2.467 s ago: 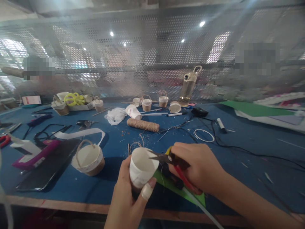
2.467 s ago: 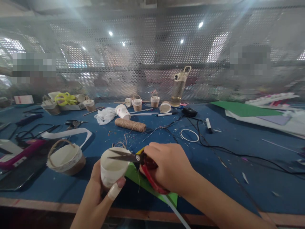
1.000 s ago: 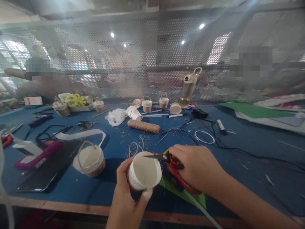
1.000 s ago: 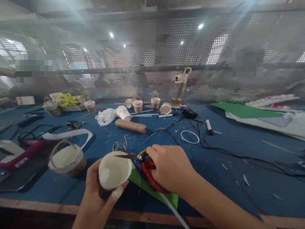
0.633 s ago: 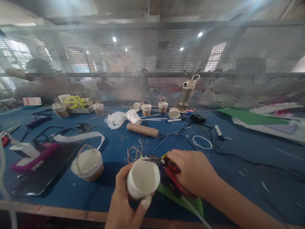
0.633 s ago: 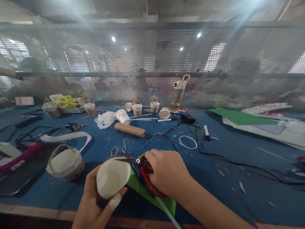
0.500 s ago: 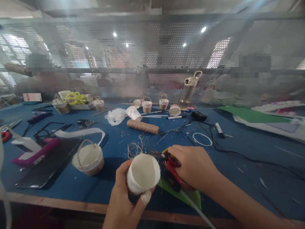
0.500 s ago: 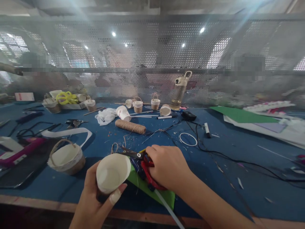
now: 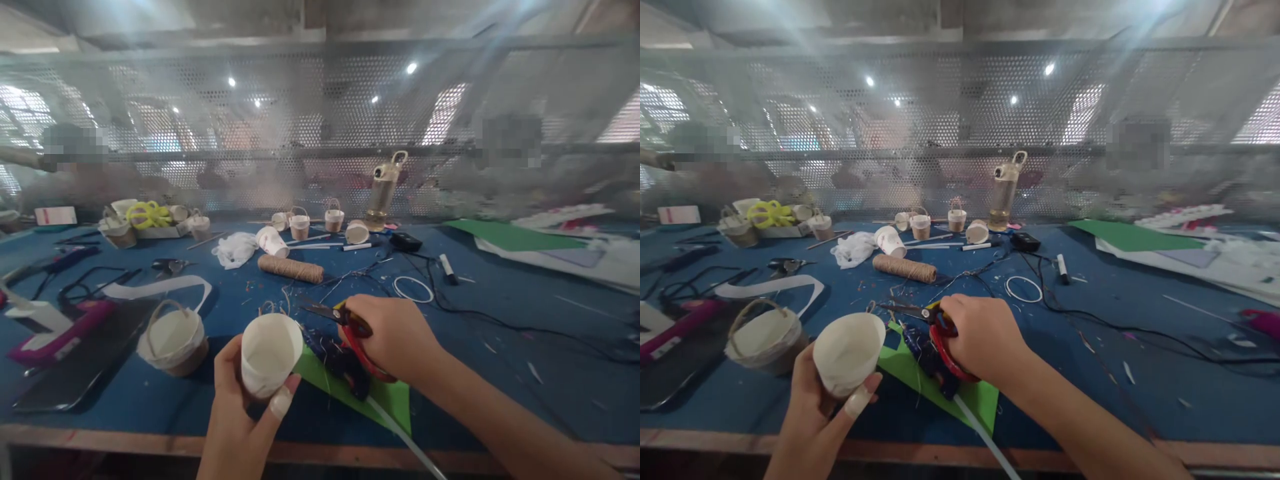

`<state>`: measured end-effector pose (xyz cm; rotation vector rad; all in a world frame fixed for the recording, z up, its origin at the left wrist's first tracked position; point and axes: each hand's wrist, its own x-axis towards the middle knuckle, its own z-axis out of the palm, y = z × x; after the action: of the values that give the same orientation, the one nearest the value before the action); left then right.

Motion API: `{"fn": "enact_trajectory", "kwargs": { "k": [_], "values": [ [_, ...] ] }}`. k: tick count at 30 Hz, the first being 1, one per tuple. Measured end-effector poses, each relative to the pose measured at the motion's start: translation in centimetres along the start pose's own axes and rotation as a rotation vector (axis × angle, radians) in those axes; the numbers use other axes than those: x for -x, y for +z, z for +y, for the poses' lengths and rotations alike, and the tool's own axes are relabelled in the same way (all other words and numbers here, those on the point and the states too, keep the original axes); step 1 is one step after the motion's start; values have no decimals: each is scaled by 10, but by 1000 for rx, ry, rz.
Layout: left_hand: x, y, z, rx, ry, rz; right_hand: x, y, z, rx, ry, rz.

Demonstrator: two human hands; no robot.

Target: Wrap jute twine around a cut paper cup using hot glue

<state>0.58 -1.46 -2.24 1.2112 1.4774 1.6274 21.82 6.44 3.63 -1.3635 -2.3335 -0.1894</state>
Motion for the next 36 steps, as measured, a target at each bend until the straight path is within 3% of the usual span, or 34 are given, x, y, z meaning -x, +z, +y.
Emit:
{"fn": "enact_trajectory", "kwargs": {
  "k": [9, 15, 36],
  "values": [
    [-4, -9, 4, -70, -53, -166, 4, 0, 0, -117, -285, 62],
    [-4, -8, 8, -252, 44, -158, 4, -1, -4, -94, -298, 27],
    [-2, -7, 9, -266, 64, -216, 7, -1, -9, 139, -332, 96]
  ]
}}
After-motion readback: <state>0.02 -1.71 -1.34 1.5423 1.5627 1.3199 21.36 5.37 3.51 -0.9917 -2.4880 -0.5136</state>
